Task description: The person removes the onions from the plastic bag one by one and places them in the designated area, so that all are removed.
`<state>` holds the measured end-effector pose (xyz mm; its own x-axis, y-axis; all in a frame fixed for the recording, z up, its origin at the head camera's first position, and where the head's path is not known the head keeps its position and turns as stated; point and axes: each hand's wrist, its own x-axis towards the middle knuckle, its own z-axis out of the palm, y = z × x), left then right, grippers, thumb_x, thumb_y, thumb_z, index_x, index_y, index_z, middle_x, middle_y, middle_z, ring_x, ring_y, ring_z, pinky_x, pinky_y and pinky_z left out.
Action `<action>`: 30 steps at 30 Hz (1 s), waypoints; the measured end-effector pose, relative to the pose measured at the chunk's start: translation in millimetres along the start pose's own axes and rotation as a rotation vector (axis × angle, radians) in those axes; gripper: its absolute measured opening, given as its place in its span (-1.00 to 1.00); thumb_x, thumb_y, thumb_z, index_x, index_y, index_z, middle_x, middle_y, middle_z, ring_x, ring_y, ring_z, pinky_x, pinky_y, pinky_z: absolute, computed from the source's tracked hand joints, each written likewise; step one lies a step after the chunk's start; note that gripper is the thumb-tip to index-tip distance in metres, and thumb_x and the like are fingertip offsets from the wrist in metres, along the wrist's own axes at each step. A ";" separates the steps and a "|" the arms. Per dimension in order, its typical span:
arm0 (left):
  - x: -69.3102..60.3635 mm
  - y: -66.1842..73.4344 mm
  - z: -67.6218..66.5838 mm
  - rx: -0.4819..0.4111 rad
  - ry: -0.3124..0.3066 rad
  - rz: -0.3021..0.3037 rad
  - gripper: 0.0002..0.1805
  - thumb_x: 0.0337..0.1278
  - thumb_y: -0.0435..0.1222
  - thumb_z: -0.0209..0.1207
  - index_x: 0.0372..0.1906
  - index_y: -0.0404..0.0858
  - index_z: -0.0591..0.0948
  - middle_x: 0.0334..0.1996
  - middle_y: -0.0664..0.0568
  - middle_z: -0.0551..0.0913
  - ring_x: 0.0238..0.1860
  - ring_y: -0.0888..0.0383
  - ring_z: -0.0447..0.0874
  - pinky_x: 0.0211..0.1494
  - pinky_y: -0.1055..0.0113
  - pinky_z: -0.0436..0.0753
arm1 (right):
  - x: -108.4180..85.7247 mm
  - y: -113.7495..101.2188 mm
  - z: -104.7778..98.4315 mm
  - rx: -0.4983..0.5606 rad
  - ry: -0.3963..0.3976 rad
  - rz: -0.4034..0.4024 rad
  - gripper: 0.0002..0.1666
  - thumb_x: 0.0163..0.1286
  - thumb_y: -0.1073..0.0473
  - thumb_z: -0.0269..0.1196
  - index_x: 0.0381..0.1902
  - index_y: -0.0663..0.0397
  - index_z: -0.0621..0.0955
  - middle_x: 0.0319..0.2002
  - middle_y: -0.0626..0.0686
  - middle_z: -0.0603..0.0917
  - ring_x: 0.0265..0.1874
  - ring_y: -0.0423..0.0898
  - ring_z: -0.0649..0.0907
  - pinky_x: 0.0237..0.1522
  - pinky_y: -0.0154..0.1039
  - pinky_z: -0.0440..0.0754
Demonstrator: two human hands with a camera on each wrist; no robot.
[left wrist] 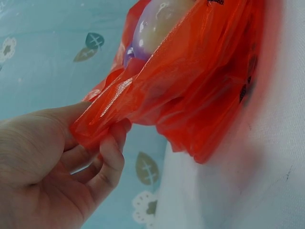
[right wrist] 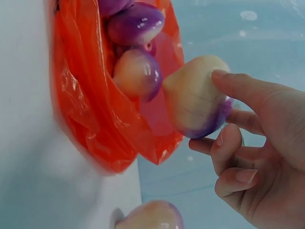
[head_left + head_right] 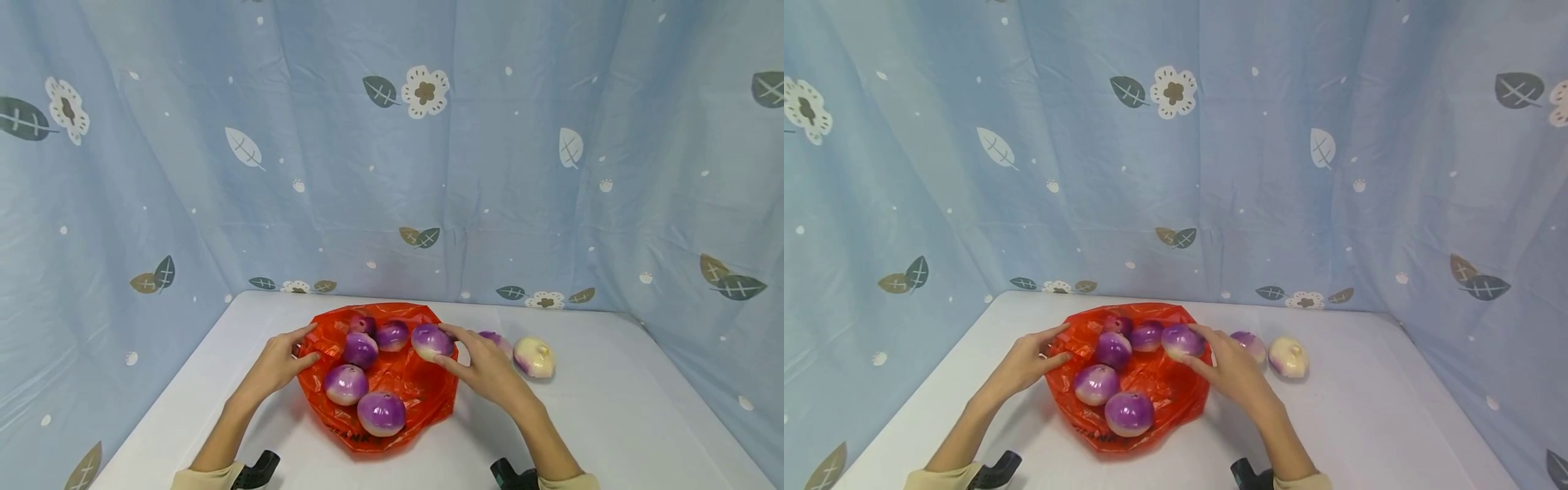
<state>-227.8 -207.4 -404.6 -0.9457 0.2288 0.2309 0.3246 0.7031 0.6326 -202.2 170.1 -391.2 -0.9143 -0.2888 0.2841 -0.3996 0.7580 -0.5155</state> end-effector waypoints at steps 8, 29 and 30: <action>1.1 -0.8 0.7 -0.003 0.006 -0.004 -0.38 0.11 -0.32 0.33 0.30 -0.39 0.47 -0.24 -0.12 0.71 -0.38 0.17 0.55 -0.40 0.52 0.60 | -1.1 8.6 -10.8 -0.055 0.056 -0.011 -0.29 0.23 -0.18 0.36 0.32 -0.24 0.48 -0.23 -0.12 0.68 -0.41 -0.23 0.50 -0.42 -0.39 0.55; 1.9 -0.6 1.6 -0.027 0.003 -0.006 -0.38 0.11 -0.33 0.33 0.30 -0.41 0.47 -0.24 -0.12 0.72 -0.37 0.17 0.59 -0.38 0.52 0.63 | -18.7 40.3 -26.2 -0.082 0.092 0.005 -0.30 0.24 -0.07 0.38 0.32 -0.07 0.48 0.17 0.14 0.63 0.11 0.17 0.65 0.01 0.16 0.65; 2.0 -0.9 1.8 -0.028 0.003 -0.005 -0.38 0.11 -0.33 0.33 0.30 -0.41 0.47 -0.25 -0.12 0.72 -0.37 0.17 0.59 -0.38 0.53 0.63 | -19.6 40.9 -27.5 -0.084 0.091 0.010 -0.29 0.24 -0.10 0.37 0.32 -0.07 0.48 0.17 0.15 0.63 0.11 0.17 0.65 0.01 0.16 0.65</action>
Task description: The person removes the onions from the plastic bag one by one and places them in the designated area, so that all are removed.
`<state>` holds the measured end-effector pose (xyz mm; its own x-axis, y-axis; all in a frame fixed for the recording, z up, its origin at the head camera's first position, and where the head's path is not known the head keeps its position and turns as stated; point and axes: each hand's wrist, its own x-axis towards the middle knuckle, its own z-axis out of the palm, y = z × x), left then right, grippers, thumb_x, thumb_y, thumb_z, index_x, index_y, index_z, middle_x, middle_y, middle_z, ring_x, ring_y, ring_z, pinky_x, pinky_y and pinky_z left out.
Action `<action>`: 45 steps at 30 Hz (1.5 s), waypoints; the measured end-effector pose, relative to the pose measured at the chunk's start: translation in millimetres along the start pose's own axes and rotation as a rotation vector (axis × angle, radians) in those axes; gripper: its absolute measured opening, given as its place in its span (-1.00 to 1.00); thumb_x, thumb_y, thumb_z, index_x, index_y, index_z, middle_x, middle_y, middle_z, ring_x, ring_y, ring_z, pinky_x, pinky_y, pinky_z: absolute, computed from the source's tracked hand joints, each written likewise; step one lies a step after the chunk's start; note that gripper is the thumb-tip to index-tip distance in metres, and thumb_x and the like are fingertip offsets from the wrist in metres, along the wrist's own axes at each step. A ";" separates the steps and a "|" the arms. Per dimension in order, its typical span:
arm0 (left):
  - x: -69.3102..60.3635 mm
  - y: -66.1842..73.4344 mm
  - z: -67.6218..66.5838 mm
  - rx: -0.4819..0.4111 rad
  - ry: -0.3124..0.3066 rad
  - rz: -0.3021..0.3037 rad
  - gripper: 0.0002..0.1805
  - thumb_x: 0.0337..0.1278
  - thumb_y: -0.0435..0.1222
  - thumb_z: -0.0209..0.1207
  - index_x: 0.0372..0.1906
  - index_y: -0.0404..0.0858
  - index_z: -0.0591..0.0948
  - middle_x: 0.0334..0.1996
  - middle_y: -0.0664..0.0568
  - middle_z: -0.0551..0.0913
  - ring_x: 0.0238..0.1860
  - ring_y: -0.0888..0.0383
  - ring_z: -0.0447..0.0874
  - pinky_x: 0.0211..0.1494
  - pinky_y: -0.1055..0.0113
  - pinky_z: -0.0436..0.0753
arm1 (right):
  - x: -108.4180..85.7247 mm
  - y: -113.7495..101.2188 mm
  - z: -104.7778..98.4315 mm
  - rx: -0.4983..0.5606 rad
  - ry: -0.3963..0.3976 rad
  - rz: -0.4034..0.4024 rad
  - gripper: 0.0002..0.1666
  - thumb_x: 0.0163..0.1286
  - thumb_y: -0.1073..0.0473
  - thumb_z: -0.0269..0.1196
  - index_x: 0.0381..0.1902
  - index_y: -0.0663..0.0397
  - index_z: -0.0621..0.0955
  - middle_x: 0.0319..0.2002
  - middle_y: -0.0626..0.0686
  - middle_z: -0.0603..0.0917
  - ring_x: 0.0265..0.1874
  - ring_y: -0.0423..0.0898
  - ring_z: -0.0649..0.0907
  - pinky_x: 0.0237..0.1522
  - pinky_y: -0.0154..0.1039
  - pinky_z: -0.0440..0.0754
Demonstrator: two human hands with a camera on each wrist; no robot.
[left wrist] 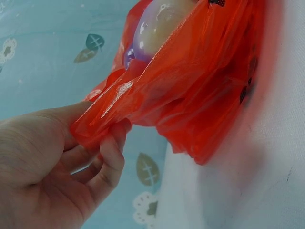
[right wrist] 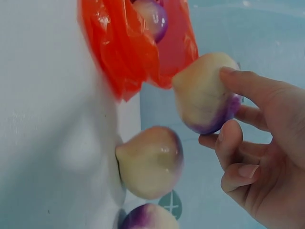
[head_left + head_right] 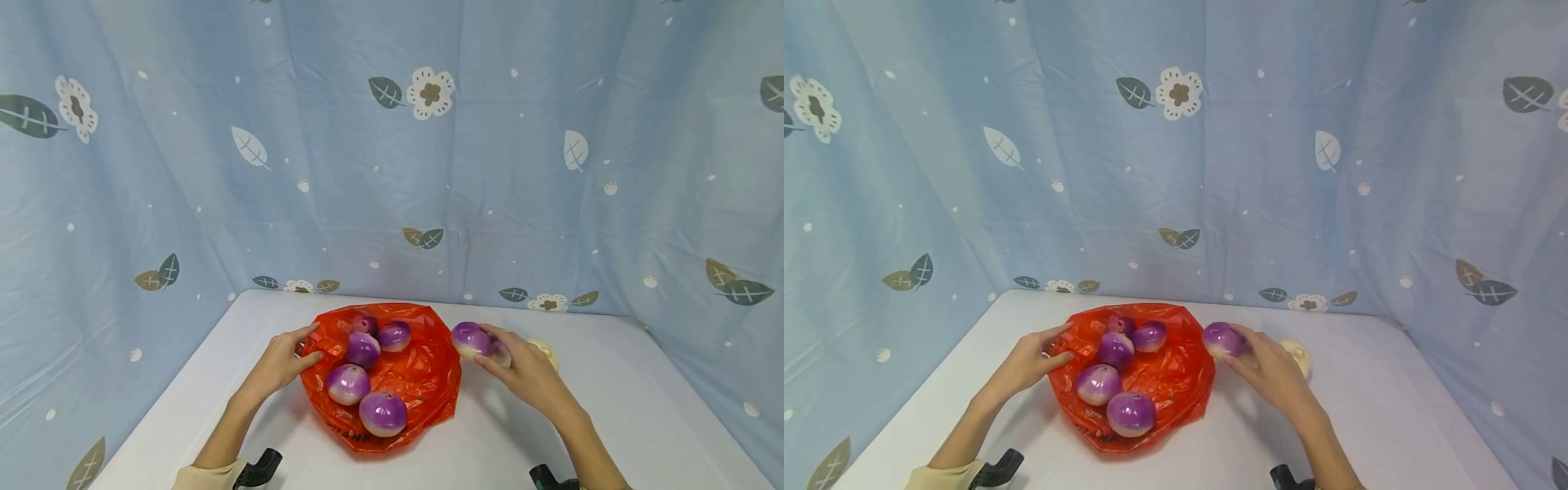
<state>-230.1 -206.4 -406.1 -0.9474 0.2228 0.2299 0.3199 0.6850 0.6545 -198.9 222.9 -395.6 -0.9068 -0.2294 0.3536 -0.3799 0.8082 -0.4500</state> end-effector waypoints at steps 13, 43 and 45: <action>-0.6 1.9 0.5 -0.012 -0.005 -0.002 -0.38 0.13 -0.32 0.32 0.30 -0.41 0.47 -0.23 -0.12 0.71 -0.37 0.18 0.58 -0.39 0.52 0.63 | -15.8 21.6 -20.6 -0.034 0.076 -0.023 -0.31 0.28 -0.11 0.34 0.33 -0.08 0.47 0.14 0.14 0.65 -0.05 0.16 0.68 -0.08 0.20 0.64; -0.8 0.9 1.2 0.013 -0.007 0.004 -0.37 0.11 -0.34 0.33 0.30 -0.43 0.46 -0.25 -0.14 0.71 -0.39 0.17 0.57 -0.40 0.50 0.61 | -28.2 55.7 -54.2 -0.029 0.023 0.131 -0.24 0.35 -0.11 0.27 0.43 -0.07 0.33 0.18 0.26 0.57 -0.77 -0.28 0.45 -0.67 -0.33 0.42; 0.1 0.1 1.8 0.013 -0.004 0.004 -0.38 0.10 -0.35 0.33 0.29 -0.43 0.46 -0.25 -0.15 0.72 -0.40 0.17 0.57 -0.41 0.49 0.61 | -28.0 57.6 -56.9 -0.036 0.023 0.143 -0.23 0.35 -0.12 0.26 0.43 -0.06 0.32 0.18 0.28 0.56 -0.77 -0.27 0.46 -0.66 -0.34 0.42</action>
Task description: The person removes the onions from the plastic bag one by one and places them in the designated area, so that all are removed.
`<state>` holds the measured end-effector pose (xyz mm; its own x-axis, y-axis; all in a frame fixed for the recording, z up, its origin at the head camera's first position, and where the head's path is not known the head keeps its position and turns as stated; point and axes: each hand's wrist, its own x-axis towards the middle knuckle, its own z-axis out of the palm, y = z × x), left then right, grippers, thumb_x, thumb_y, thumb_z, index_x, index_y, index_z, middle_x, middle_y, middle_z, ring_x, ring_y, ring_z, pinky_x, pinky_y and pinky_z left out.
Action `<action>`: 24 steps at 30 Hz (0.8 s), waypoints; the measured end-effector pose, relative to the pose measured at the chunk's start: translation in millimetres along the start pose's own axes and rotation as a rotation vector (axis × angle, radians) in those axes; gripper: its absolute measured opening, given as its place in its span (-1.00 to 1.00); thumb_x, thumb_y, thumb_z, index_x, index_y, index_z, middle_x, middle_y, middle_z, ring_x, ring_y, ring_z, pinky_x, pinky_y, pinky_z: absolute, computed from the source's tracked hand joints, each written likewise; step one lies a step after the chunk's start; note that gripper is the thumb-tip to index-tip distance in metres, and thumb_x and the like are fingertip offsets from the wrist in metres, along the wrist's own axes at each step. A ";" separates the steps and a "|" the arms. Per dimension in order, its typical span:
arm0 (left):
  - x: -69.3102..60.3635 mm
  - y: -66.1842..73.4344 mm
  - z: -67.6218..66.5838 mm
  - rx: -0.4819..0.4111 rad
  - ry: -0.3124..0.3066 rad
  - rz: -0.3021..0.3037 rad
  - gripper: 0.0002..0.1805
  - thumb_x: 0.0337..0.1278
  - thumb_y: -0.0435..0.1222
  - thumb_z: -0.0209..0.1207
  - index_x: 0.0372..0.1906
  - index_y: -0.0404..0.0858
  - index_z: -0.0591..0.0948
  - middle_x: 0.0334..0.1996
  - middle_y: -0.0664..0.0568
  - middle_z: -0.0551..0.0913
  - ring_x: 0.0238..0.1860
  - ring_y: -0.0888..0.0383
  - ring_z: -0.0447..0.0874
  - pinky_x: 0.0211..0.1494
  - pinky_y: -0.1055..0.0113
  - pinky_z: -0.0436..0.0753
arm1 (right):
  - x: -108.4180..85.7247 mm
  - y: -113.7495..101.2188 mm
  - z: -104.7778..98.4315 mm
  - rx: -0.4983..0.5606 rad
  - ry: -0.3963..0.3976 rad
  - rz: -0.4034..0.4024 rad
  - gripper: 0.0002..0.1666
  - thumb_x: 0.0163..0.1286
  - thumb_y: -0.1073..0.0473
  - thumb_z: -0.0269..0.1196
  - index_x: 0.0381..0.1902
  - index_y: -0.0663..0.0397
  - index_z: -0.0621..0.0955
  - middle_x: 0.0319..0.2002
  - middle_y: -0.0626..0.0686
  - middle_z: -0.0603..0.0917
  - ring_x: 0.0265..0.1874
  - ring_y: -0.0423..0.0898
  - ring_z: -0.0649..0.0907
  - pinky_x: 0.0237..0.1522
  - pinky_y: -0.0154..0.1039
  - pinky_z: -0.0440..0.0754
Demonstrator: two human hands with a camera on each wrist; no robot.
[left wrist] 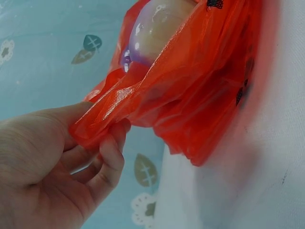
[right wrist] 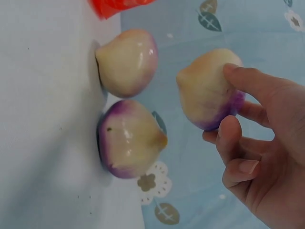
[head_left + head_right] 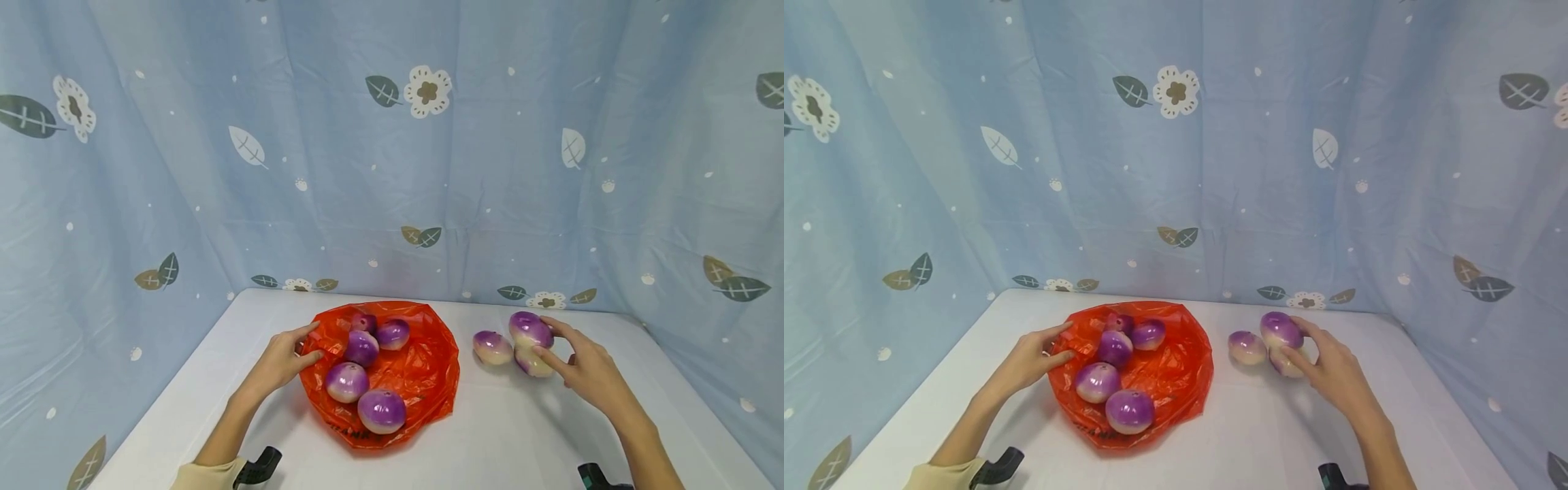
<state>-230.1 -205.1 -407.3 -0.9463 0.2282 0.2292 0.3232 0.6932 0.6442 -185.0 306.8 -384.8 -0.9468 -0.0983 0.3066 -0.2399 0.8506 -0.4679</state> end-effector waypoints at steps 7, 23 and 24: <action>0.5 -1.1 1.2 0.007 0.005 0.007 -0.38 0.11 -0.34 0.33 0.29 -0.43 0.47 -0.25 -0.14 0.71 -0.41 0.17 0.55 -0.42 0.49 0.60 | -1.9 11.9 -6.7 -0.041 0.018 0.045 -0.21 0.35 -0.15 0.26 0.43 -0.02 0.32 0.19 0.31 0.56 -0.77 -0.24 0.46 -0.66 -0.33 0.39; 1.6 -1.7 -0.7 0.025 0.005 0.014 -0.37 0.10 -0.32 0.33 0.30 -0.40 0.47 -0.32 -0.09 0.69 -0.42 0.16 0.53 -0.43 0.47 0.59 | -3.5 28.0 -9.6 -0.064 0.003 0.070 -0.20 0.36 -0.16 0.25 0.43 0.03 0.31 0.18 0.38 0.55 -0.75 -0.20 0.48 -0.63 -0.32 0.41; 1.6 -1.8 -0.7 0.025 0.005 0.015 -0.37 0.10 -0.32 0.33 0.30 -0.40 0.47 -0.32 -0.09 0.69 -0.42 0.16 0.53 -0.43 0.47 0.59 | -3.6 28.4 -9.7 -0.065 -0.003 0.077 -0.19 0.36 -0.17 0.24 0.43 0.04 0.30 0.19 0.39 0.54 -0.74 -0.19 0.49 -0.63 -0.32 0.41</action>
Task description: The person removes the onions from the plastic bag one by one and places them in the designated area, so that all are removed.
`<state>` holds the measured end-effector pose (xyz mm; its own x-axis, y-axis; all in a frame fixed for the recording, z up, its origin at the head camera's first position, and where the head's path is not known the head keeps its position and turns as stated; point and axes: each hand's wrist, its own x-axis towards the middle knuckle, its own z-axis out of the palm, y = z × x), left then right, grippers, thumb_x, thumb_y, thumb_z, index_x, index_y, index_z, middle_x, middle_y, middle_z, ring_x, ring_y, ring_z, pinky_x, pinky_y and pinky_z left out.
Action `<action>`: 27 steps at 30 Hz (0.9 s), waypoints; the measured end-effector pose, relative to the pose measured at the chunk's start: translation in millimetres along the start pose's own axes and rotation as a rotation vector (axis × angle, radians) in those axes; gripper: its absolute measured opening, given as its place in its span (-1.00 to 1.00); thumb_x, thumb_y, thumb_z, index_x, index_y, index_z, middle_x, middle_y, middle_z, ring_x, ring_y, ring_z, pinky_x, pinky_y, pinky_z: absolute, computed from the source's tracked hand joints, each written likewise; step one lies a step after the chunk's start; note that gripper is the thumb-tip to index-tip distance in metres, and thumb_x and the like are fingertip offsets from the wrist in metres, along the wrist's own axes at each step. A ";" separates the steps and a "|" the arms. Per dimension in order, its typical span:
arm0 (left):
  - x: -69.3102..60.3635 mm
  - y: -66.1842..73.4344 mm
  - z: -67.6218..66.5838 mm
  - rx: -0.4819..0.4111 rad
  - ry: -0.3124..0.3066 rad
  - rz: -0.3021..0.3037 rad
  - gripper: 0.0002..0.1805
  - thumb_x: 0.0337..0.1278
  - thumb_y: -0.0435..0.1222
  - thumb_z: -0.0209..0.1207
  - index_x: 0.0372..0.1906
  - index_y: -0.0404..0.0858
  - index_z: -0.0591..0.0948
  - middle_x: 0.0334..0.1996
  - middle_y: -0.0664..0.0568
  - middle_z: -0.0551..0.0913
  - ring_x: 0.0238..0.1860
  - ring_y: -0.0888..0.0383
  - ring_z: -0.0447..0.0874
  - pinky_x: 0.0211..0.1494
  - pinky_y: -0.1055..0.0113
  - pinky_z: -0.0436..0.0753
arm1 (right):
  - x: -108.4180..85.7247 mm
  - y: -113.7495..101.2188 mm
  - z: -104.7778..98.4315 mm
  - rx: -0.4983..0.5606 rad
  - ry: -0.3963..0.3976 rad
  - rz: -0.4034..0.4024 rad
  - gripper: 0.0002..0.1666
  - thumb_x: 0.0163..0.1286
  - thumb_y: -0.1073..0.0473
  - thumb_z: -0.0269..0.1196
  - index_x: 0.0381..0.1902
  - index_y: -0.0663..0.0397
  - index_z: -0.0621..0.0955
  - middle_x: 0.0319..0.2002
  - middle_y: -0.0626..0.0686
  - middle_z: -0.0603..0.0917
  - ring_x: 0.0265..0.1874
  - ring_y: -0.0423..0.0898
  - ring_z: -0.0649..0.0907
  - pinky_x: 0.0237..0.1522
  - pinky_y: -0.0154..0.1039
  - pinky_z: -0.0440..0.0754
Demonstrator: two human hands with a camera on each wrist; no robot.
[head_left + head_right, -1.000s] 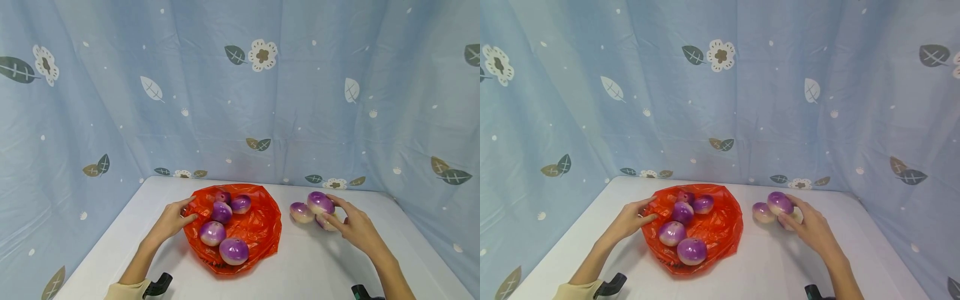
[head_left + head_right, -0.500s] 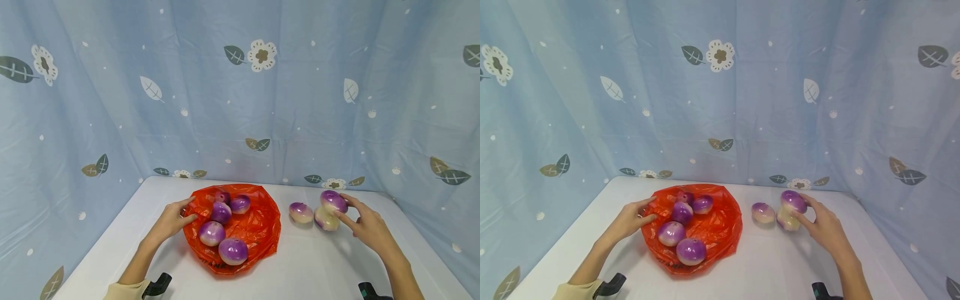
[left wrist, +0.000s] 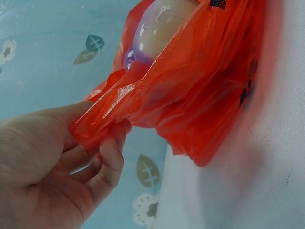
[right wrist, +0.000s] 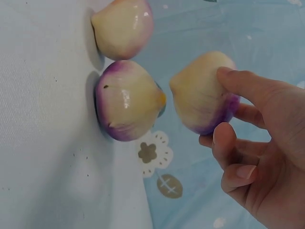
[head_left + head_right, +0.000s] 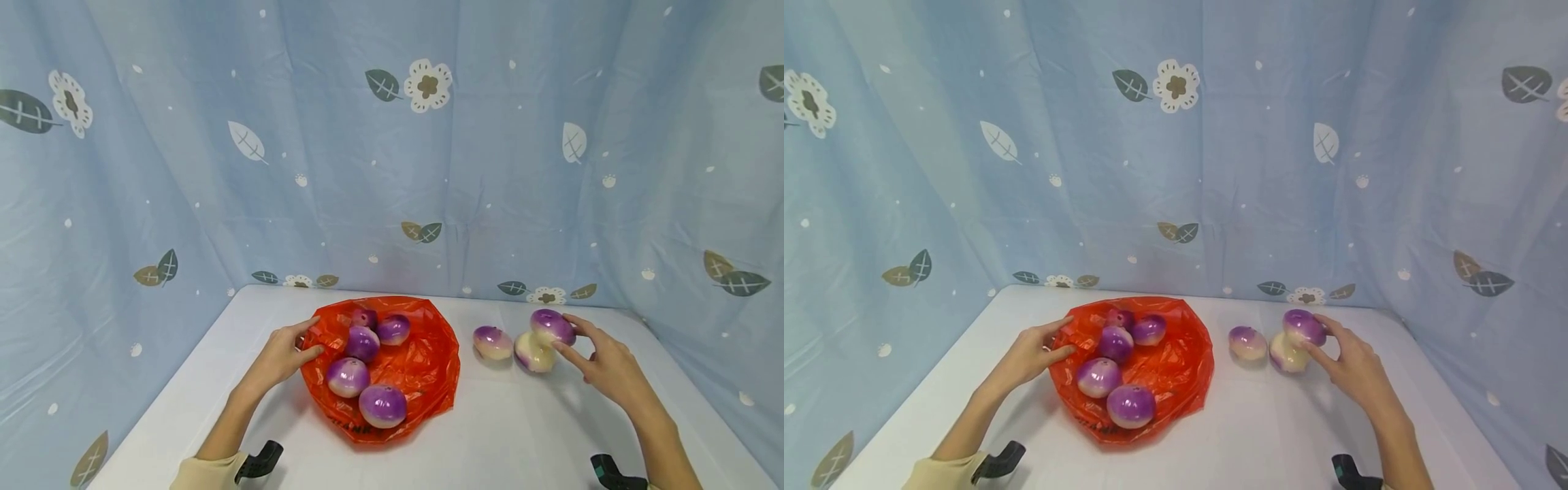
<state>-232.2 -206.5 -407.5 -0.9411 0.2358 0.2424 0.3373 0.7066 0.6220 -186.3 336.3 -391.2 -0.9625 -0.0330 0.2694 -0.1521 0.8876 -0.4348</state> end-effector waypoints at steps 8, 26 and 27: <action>0.7 0.3 0.9 -0.011 -0.004 0.024 -0.38 0.10 -0.33 0.33 0.29 -0.43 0.47 -0.26 -0.15 0.71 -0.39 0.14 0.60 -0.38 0.50 0.62 | -2.5 8.4 -3.0 -0.006 -0.003 0.012 -0.17 0.38 -0.20 0.21 0.45 0.05 0.27 0.18 0.40 0.52 -0.72 -0.18 0.51 -0.64 -0.30 0.40; -0.7 3.0 0.3 0.003 -0.012 -0.003 -0.37 0.11 -0.31 0.33 0.31 -0.40 0.46 -0.20 -0.18 0.71 -0.40 0.14 0.54 -0.43 0.48 0.60 | -2.9 30.3 -3.7 -0.068 -0.027 0.056 -0.15 0.40 -0.24 0.16 0.42 0.15 0.26 0.15 0.47 0.49 -0.67 -0.17 0.54 -0.57 -0.23 0.34; -1.1 3.0 0.2 0.004 -0.012 -0.006 -0.37 0.11 -0.31 0.33 0.31 -0.40 0.46 -0.18 -0.18 0.71 -0.39 0.13 0.54 -0.43 0.48 0.60 | -3.4 31.5 -3.1 -0.072 -0.029 0.059 -0.16 0.40 -0.23 0.17 0.42 0.16 0.27 0.15 0.46 0.50 -0.67 -0.17 0.54 -0.57 -0.24 0.33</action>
<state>-230.2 -204.4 -406.1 -0.9432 0.2401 0.2297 0.3319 0.7103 0.6207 -187.2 365.8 -403.2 -0.9755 0.0079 0.2199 -0.0795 0.9192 -0.3856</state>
